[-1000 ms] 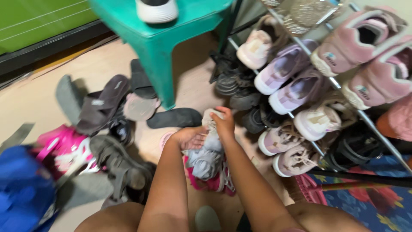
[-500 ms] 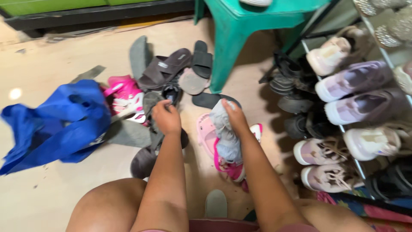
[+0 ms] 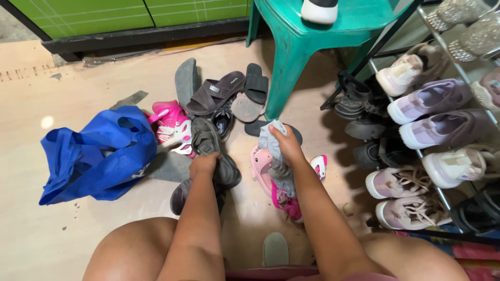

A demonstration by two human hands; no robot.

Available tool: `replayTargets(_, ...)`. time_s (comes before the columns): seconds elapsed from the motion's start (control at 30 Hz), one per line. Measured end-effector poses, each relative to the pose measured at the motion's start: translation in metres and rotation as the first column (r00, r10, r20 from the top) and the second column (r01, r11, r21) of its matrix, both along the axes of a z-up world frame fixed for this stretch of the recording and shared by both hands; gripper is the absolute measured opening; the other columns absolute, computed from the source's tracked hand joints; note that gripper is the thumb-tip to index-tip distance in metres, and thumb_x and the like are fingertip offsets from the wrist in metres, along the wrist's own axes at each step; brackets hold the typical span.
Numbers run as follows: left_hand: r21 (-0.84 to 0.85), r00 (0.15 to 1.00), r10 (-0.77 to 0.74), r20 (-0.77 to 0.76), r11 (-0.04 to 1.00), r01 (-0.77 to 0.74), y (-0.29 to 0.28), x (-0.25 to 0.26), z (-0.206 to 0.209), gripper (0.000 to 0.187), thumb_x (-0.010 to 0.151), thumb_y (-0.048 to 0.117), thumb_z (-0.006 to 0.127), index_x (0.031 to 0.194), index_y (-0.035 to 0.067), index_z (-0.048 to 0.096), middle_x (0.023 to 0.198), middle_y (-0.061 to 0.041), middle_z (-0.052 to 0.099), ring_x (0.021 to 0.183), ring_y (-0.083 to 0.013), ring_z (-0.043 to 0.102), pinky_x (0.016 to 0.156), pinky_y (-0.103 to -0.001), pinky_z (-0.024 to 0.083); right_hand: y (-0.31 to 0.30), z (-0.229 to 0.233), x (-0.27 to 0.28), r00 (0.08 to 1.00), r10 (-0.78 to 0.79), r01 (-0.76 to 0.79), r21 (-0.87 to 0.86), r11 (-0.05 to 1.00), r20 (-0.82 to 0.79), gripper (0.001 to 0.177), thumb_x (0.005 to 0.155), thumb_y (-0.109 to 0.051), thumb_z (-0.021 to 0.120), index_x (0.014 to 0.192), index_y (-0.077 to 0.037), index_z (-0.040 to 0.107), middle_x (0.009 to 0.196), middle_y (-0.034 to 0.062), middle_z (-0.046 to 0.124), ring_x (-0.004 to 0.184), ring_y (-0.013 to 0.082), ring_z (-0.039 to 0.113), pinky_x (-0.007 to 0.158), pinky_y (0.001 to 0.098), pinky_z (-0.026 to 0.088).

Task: The person sits on the floor and wipes several pairs of shoes with a cloth, including black sandals, pink children's shoes, and gray slippers. The person places some cleaned shoes into a blue bag.

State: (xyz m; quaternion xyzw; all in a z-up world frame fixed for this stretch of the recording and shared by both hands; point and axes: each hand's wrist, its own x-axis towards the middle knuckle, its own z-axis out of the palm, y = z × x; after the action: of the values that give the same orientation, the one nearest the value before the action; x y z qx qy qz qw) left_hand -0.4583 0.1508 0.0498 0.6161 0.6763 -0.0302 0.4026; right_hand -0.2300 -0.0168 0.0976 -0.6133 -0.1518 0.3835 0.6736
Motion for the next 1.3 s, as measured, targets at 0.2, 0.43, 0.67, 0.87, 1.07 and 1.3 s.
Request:
replayTargets(0.2, 0.371, 0.96, -0.059, 0.274, 0.927, -0.049, 0.012, 0.014, 0.032, 0.052, 0.074, 0.045, 0.077, 0.108, 0.005, 0.078, 0.107, -0.024, 0.073, 0.101, -0.04, 0.07, 0.091, -0.046, 0.054, 0.004, 0.037, -0.011, 0.955, -0.253, 0.226, 0.176, 0.958, 0.152, 0.038, 0.098, -0.027, 0.066, 0.126, -0.002, 0.061, 0.109, 0.0088, 0.07, 0.095, 0.015, 0.068, 0.085, 0.0298, 0.054)
replayTargets(0.43, 0.609, 0.575, -0.645, 0.502, 0.737, 0.295, -0.027, 0.067, 0.178, 0.039, 0.077, 0.03, 0.078, 0.103, 0.002, 0.073, 0.085, -0.022, 0.073, 0.078, -0.0318, 0.074, 0.074, -0.041, 0.056, 0.017, 0.068, -0.054, 0.479, -0.218, 0.053, 0.22, 0.974, 0.85, 0.034, 0.106, -0.023, 0.064, 0.138, -0.013, 0.068, 0.144, 0.0249, 0.037, 0.135, 0.0352, 0.036, 0.115, 0.0423, 0.034)
replayTargets(0.67, 0.623, 0.415, -0.814, 0.408, 0.58, 0.525, -0.074, 0.065, 0.302, 0.033, 0.076, 0.023, 0.074, 0.1, 0.001, 0.073, 0.083, -0.02, 0.074, 0.075, -0.0305, 0.074, 0.073, -0.04, 0.057, -0.011, 0.131, 0.019, 0.482, -0.511, 0.505, 0.251, 0.826, 0.712, 0.039, 0.107, -0.032, 0.059, 0.145, -0.025, 0.062, 0.127, 0.0146, 0.049, 0.12, 0.0291, 0.052, 0.11, 0.039, 0.043)
replayTargets(0.87, 0.595, 0.391, -0.811, 0.435, 0.585, 0.551, -0.107, 0.047, 0.33, 0.033, 0.076, 0.022, 0.073, 0.103, 0.004, 0.075, 0.073, -0.017, 0.072, 0.065, -0.0245, 0.069, 0.065, -0.038, 0.055, -0.013, 0.151, 0.005, 0.958, -0.156, 0.276, 0.615, 0.739, -0.242, 0.067, 0.101, -0.045, 0.064, 0.155, -0.012, 0.042, 0.152, 0.0085, 0.053, 0.139, 0.0221, 0.051, 0.114, 0.039, 0.041)
replayTargets(1.07, 0.547, 0.334, -0.807, 0.487, 0.581, 0.603, -0.106, 0.029, 0.314, 0.028, 0.077, 0.025, 0.074, 0.097, 0.005, 0.075, 0.069, -0.009, 0.071, 0.061, -0.0186, 0.066, 0.062, -0.037, 0.053, -0.027, 0.159, -0.025, 0.941, -0.078, 0.245, 0.506, 0.827, -0.329, 0.046, 0.093, -0.033, 0.072, 0.131, -0.013, 0.054, 0.122, 0.0106, 0.066, 0.108, 0.027, 0.067, 0.095, 0.0464, 0.055)
replayTargets(1.3, 0.882, 0.642, -0.706, 0.3, 0.461, 0.095, -0.091, 0.032, 0.28, 0.075, 0.084, 0.055, 0.09, 0.125, -0.001, 0.063, 0.122, -0.024, 0.061, 0.111, -0.0371, 0.055, 0.088, -0.054, 0.051, -0.042, 0.189, -0.017, 0.795, -0.156, 0.529, 0.543, 0.652, -0.587, 0.048, 0.087, -0.044, 0.069, 0.115, -0.006, 0.069, 0.104, 0.0103, 0.076, 0.093, 0.0295, 0.072, 0.087, 0.0464, 0.058)
